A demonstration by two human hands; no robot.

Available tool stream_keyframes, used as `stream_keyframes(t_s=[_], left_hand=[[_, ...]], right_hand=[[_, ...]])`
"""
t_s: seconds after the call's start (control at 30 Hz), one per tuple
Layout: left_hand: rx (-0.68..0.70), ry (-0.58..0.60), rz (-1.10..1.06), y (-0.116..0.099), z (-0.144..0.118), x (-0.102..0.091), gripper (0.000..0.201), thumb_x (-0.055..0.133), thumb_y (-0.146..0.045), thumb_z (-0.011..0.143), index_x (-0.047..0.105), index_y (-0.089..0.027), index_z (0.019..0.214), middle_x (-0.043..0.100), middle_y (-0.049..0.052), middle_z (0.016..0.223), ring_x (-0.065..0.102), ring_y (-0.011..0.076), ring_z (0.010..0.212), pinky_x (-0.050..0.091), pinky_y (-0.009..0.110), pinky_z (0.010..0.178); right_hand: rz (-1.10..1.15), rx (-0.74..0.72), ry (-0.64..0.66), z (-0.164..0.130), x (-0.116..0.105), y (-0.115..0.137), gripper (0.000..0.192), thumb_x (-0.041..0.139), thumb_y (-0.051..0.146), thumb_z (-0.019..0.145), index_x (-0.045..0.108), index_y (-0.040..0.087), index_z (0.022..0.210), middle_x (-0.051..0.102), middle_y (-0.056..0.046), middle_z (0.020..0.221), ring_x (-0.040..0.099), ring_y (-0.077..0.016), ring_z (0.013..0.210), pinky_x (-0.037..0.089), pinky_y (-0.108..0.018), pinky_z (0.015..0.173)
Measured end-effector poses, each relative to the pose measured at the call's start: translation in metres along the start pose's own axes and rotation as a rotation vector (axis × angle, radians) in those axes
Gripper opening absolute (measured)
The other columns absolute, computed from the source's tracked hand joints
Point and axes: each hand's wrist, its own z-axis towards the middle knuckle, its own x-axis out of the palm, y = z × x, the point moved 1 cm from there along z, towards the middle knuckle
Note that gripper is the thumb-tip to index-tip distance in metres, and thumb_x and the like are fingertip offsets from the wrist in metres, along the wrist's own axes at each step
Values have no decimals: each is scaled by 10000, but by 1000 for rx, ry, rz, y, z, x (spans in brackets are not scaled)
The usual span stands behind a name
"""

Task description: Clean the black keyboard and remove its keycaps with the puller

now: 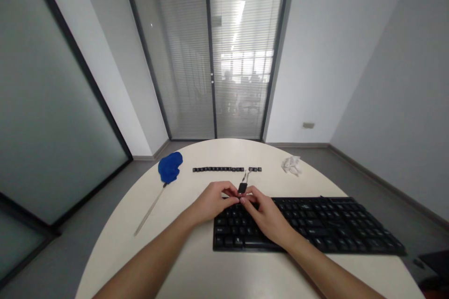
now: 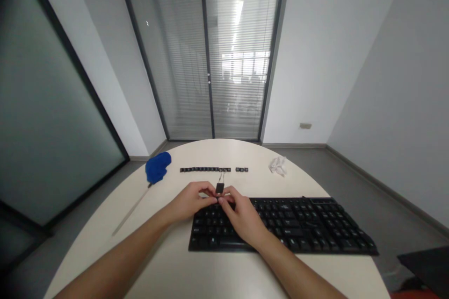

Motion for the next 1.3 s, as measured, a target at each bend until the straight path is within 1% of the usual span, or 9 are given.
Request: stream_keyframes(t_s=[0.17,0.23,0.33,0.4,0.5,0.8,1.03,1.2,1.3], left_hand=[[-2,11,27,6,-1,1,115,645,-205,813,691,-142,898,723,56,893,664,185,852,489,264,750],[-20,29,39,8,-1,2,116,630,-195,819,684,-145,909,723,49,871,672,175,801,486,250,703],[-2,39,95,11,-1,3,107,617,-186,823,683,-154,901,718,41,863,674,172,791,490,248,699],[27,19,153,12,-1,4,103,623,-184,817,690,-161,892,711,43,892,668,176,834,496,259,743],[33,23,167,13,-2,4,125,650,-177,797,695,-166,914,706,46,953,664,178,878,499,264,768],[-6,86,151,10,-3,8,258,704,-131,750,662,-178,1000,723,42,988,663,171,914,499,263,793],[32,13,305,11,-5,11,178,634,-170,815,680,-191,986,727,23,893,671,167,821,501,272,771],[87,-72,446,10,-6,18,209,611,-186,844,662,-202,1046,725,35,945,666,188,856,498,301,814],[151,-87,502,8,-6,21,199,573,-171,864,659,-198,1041,715,45,994,650,194,905,484,312,857]], right_hand=[[-140,-7,-71,0,0,-2,157,545,356,931,607,215,901,684,-28,896,631,-208,871,476,-321,811],[-178,-30,-118,-1,-1,-1,154,572,350,911,619,212,960,675,-40,919,619,-214,886,479,-330,817],[-133,-50,-164,-2,-3,2,248,599,358,898,611,214,1100,669,-45,977,613,-196,859,491,-321,801],[-77,-45,-171,-1,-5,3,230,577,382,916,637,210,1055,678,-49,979,616,-186,823,495,-311,766],[-27,-34,-157,2,-11,0,240,551,407,934,674,202,915,699,-56,934,633,-197,846,495,-314,766],[22,0,-129,4,-18,-6,236,615,410,898,708,193,903,718,-51,932,656,-188,819,513,-303,752],[19,-1,-86,5,-20,-6,213,610,377,908,711,190,903,715,-45,910,658,-184,827,503,-295,782],[22,-16,-67,6,-22,-4,209,601,373,917,708,195,900,713,-44,916,660,-189,843,504,-298,790],[27,-26,-41,6,-21,-2,203,596,365,924,710,198,923,713,-38,909,661,-187,852,504,-293,802]])
